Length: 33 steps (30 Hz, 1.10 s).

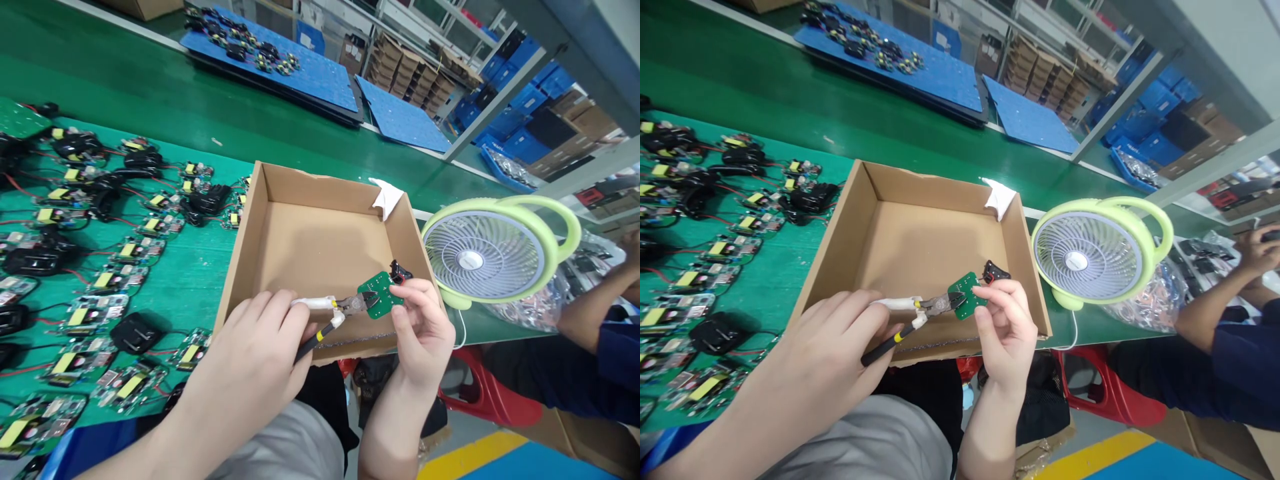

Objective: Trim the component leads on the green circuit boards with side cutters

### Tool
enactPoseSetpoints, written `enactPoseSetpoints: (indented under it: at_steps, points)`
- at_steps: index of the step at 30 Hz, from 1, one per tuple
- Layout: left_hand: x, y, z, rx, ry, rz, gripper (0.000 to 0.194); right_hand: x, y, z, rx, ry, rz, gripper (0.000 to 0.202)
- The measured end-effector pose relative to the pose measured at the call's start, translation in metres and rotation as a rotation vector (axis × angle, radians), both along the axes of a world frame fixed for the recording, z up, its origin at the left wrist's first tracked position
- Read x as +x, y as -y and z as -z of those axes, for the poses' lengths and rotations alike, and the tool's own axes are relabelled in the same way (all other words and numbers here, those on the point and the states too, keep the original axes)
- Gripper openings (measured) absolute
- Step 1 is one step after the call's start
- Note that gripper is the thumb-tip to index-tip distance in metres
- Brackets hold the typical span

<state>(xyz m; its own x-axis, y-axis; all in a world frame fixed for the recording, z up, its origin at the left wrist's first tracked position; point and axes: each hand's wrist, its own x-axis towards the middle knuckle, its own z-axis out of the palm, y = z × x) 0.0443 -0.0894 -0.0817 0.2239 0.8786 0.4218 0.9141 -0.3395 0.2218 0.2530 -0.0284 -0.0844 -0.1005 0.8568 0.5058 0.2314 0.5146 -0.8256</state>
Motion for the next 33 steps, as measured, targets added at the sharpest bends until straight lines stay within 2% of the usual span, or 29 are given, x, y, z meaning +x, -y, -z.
enactPoseSetpoints:
  at_steps: [12, 19, 25, 33]
  points:
    - [-0.0002, 0.0033, 0.0033, -0.04, 0.019, 0.0, 0.018, 0.0029, -0.0004, 0.0017, -0.018, -0.007, -0.036, 0.027]
    - [0.0019, 0.0021, 0.0026, -0.033, 0.006, -0.014, 0.023, -0.0002, -0.0001, -0.0009, -0.03, -0.001, -0.013, 0.021]
    - [0.0002, 0.0034, 0.003, -0.048, 0.047, 0.01, 0.018, 0.0005, -0.0003, 0.0008, -0.066, -0.053, -0.008, 0.018]
    - [-0.0003, 0.0022, 0.0024, -0.037, 0.089, -0.034, 0.013, 0.0003, -0.0041, 0.0034, -0.072, -0.086, 0.057, 0.015]
